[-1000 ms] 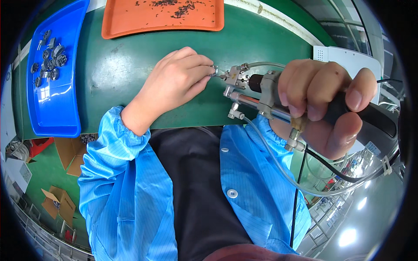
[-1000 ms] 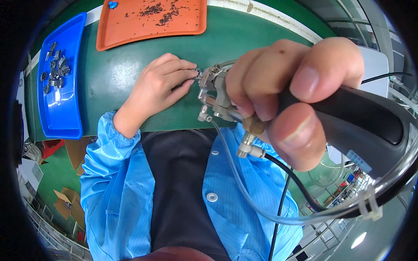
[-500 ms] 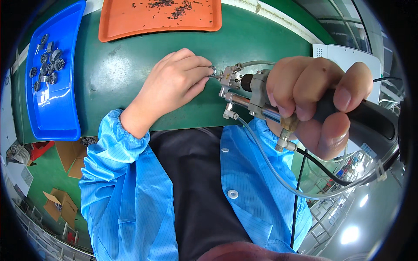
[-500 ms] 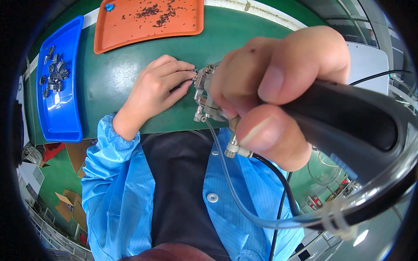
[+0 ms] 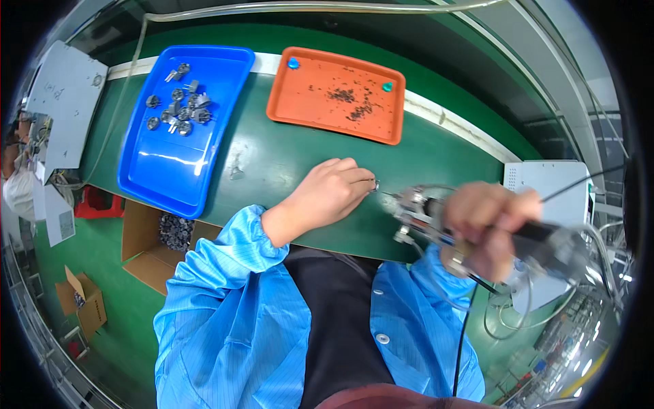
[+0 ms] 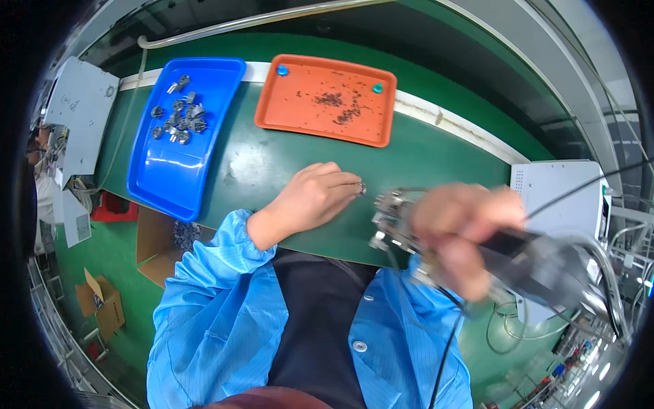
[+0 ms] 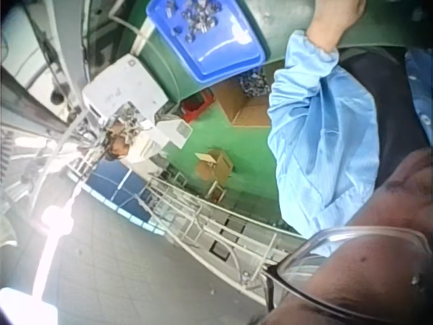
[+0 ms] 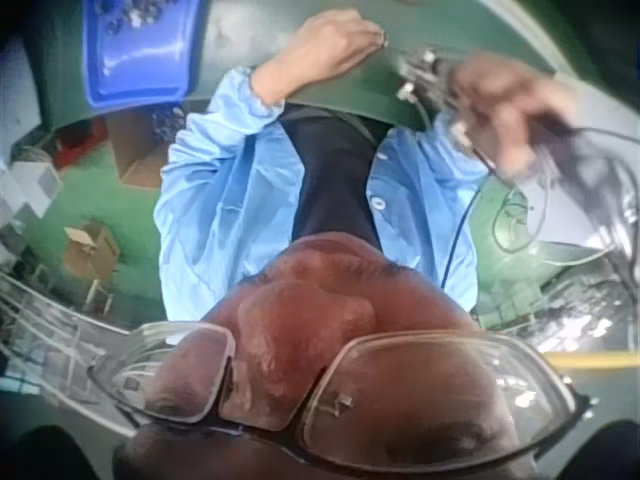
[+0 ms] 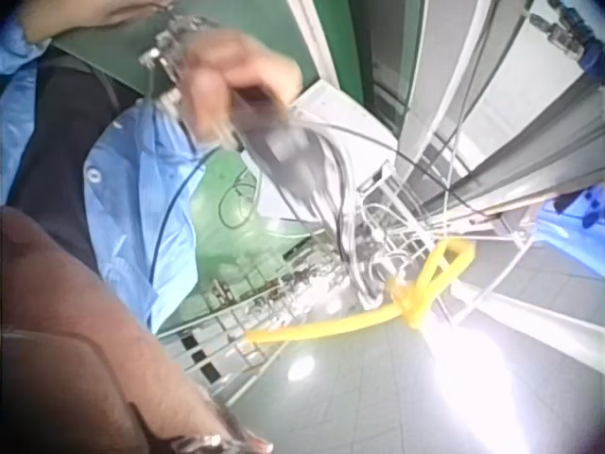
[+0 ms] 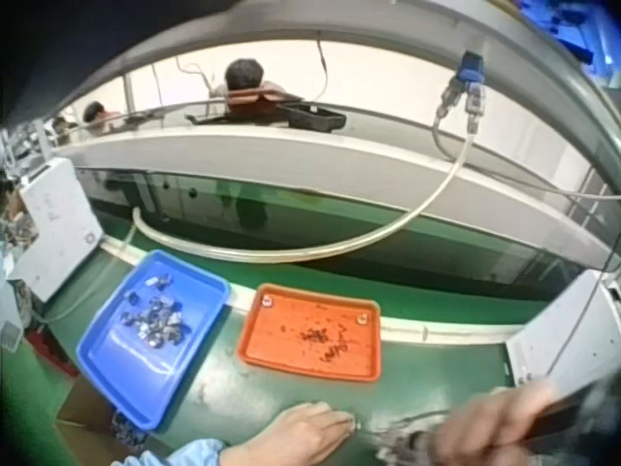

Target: The person picks up metal components from a tray and secures screws into each piece using a power screwdriver.

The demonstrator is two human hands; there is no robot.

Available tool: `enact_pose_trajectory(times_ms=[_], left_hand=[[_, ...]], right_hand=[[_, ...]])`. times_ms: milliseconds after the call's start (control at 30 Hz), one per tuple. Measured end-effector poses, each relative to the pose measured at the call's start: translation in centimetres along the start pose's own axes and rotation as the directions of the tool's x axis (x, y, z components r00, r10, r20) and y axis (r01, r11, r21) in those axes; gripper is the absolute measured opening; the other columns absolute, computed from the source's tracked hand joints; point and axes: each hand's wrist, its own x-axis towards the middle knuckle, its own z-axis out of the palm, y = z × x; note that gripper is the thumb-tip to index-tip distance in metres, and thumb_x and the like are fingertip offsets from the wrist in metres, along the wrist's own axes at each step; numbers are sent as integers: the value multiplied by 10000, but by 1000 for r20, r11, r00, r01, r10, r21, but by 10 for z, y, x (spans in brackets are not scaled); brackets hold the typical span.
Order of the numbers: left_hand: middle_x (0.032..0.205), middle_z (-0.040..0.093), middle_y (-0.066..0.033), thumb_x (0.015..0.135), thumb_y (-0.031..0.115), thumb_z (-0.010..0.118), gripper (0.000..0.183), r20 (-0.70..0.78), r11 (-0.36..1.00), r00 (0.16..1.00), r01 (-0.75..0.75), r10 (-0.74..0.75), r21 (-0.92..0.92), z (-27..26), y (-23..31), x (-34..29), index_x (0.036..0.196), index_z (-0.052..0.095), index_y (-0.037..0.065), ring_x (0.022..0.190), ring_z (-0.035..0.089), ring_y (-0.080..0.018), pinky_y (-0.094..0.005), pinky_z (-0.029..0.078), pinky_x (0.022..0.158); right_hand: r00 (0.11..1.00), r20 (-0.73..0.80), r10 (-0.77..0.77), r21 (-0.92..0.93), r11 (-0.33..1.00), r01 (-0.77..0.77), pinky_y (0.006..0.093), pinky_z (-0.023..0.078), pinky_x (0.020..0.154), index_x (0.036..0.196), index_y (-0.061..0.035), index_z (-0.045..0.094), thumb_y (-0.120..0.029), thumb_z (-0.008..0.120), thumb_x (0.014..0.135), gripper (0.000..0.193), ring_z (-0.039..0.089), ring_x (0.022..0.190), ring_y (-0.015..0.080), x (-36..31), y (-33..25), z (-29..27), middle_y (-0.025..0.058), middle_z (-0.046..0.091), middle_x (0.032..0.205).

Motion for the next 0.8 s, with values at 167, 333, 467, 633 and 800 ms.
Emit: enact_pose_trajectory(times_ms=[167,333,467,633,800], left_hand=[[1020,725,-81,787,46,752,175,-251,886,968,135,-22,443,-109,-31,-33,958,718,58,908,672,-287,-411,524,789],[1096,734,-108,775,85,811,139,-335,656,885,465,-323,595,-198,-96,-90,904,767,56,976,670,-310,-405,518,892],[1127,719,-134,782,113,830,123,-420,724,865,474,-276,501,-203,-92,-73,825,747,32,1034,660,-304,-386,509,915],[1288,666,-158,917,187,711,327,-62,950,987,157,-146,269,-132,-154,106,1198,677,24,1175,642,-300,-376,494,1019],[1319,640,-216,864,238,727,678,31,880,937,314,-347,357,-50,-247,199,1468,480,56,1164,652,-346,-403,517,1000]], right_hand=[[990,37,-136,-112,984,140,298,404,449,988,-121,421,-206,643,960,240,508,488,148,-1,-42,-32,12,500,635],[993,-80,-89,-145,986,77,336,401,504,988,-80,435,-146,690,918,273,481,524,185,-5,-34,-40,68,500,639],[995,-76,-68,-105,993,59,337,401,494,1001,-75,463,-121,719,896,281,464,513,178,1,-31,-41,66,499,627],[987,-152,-57,-156,987,33,332,392,477,1006,-72,469,-119,724,893,283,457,502,177,-2,-35,-35,61,489,614],[988,-131,-80,-77,995,70,342,392,472,1014,-63,467,-85,705,884,272,458,489,182,-1,-30,-32,68,491,611]])
